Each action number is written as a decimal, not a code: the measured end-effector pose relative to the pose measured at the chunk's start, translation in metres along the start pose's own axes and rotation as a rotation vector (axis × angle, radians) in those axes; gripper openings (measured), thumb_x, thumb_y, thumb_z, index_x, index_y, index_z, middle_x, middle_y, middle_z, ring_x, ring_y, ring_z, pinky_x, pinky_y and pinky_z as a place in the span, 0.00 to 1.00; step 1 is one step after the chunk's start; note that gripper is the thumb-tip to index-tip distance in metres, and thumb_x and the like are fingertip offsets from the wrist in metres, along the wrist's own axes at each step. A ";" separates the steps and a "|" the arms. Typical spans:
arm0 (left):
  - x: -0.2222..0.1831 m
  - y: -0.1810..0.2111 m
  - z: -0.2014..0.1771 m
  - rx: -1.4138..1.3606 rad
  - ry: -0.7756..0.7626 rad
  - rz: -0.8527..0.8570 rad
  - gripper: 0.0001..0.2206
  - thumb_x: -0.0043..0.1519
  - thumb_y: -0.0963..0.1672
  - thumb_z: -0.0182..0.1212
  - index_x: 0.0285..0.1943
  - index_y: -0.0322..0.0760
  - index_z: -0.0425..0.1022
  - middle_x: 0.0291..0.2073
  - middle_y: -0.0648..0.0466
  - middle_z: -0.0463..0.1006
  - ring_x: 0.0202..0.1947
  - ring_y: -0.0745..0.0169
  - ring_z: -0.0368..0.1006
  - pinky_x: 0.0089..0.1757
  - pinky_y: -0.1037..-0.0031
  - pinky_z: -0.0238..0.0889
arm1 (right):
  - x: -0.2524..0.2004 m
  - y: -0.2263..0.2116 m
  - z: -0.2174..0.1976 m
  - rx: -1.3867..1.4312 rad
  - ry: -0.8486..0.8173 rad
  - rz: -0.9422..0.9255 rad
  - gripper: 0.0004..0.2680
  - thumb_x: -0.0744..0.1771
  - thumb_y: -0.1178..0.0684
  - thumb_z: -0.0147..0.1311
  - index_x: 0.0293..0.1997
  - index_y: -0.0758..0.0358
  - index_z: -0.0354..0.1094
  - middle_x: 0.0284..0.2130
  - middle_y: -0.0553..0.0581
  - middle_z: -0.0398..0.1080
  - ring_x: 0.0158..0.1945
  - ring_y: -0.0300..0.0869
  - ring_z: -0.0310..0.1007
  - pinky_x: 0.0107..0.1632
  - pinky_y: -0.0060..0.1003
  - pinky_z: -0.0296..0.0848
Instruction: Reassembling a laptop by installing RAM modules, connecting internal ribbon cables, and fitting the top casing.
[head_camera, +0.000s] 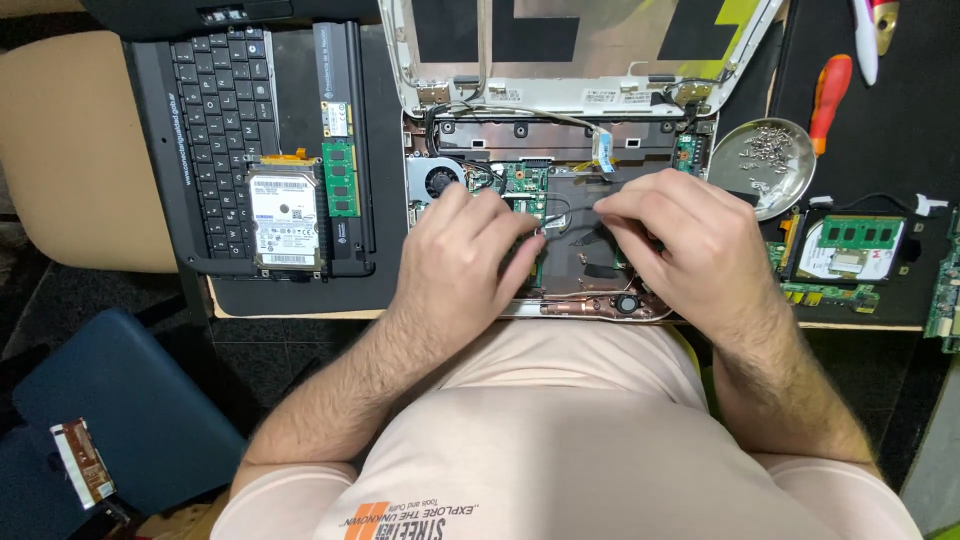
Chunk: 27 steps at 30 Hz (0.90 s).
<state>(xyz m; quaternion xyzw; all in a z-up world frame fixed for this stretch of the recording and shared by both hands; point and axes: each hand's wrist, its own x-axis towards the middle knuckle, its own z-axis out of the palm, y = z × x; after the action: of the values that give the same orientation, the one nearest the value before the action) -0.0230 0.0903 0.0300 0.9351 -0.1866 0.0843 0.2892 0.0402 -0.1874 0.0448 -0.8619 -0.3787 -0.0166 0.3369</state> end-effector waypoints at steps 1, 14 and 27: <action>0.003 -0.002 -0.002 0.000 -0.003 0.000 0.06 0.78 0.45 0.77 0.53 0.37 0.87 0.41 0.50 0.78 0.41 0.44 0.69 0.41 0.53 0.65 | 0.001 0.000 0.002 0.001 0.001 0.002 0.03 0.78 0.68 0.70 0.57 0.70 0.82 0.48 0.63 0.85 0.51 0.54 0.86 0.58 0.48 0.83; 0.038 -0.023 -0.009 0.059 -0.188 -0.007 0.05 0.76 0.42 0.77 0.51 0.37 0.85 0.47 0.49 0.82 0.45 0.43 0.73 0.47 0.53 0.72 | 0.009 0.008 0.016 -0.147 0.054 -0.014 0.03 0.79 0.65 0.73 0.56 0.64 0.84 0.48 0.59 0.84 0.48 0.52 0.85 0.51 0.46 0.83; 0.061 -0.038 -0.012 0.081 -0.322 0.001 0.05 0.79 0.44 0.75 0.51 0.39 0.89 0.44 0.52 0.82 0.46 0.41 0.73 0.49 0.52 0.71 | -0.009 -0.003 0.024 -0.185 0.030 -0.060 0.04 0.78 0.59 0.72 0.60 0.56 0.88 0.51 0.52 0.83 0.44 0.44 0.83 0.49 0.41 0.83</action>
<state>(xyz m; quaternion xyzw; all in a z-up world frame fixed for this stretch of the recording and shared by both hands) 0.0474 0.1078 0.0363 0.9474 -0.2272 -0.0590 0.2174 0.0264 -0.1776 0.0258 -0.8772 -0.3961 -0.0746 0.2608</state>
